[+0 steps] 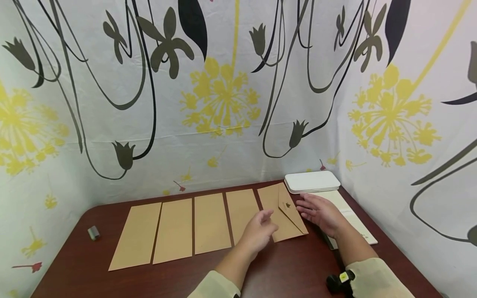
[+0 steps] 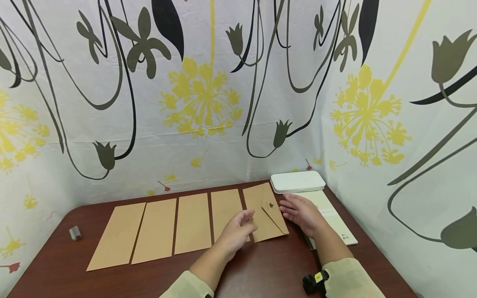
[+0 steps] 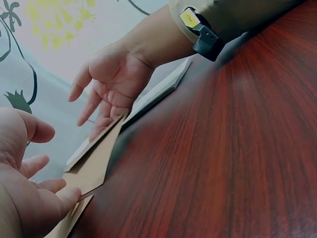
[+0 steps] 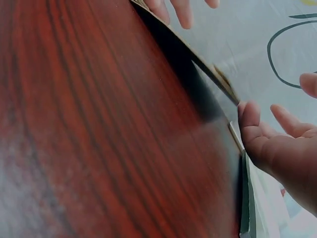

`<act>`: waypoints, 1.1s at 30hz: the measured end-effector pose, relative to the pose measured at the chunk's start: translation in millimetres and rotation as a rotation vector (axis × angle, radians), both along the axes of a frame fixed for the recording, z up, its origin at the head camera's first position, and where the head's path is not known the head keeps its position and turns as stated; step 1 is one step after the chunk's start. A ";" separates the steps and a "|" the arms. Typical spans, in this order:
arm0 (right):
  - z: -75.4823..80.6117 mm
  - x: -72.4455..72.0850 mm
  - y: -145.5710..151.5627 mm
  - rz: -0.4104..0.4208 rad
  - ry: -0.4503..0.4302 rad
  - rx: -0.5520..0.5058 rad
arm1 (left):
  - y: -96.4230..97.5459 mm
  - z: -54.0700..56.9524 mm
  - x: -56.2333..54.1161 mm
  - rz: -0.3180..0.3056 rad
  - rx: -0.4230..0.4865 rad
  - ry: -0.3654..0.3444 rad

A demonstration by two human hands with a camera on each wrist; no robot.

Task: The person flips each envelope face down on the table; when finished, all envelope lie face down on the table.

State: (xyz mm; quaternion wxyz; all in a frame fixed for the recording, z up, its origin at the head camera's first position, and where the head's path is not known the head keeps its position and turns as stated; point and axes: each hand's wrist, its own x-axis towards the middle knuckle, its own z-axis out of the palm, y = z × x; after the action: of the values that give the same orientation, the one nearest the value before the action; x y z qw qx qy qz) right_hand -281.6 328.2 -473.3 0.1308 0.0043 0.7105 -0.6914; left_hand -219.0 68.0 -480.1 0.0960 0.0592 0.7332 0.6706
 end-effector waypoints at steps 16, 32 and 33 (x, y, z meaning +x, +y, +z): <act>3.5 5.7 -16.1 0.141 0.052 -0.099 | 4.5 -5.7 4.1 -0.080 0.029 0.009; 14.6 23.5 -50.5 0.201 0.032 -0.099 | 1.8 6.3 7.4 -0.120 0.061 0.064; 15.3 24.9 -52.6 0.200 0.030 -0.090 | 1.5 7.4 7.7 -0.122 0.065 0.062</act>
State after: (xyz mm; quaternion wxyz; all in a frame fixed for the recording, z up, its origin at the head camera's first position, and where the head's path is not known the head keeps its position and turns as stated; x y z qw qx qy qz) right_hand -256.7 275.6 -458.0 0.1886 -0.0826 0.6774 -0.7062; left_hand -211.3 69.5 -472.7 0.1119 0.1278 0.7087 0.6847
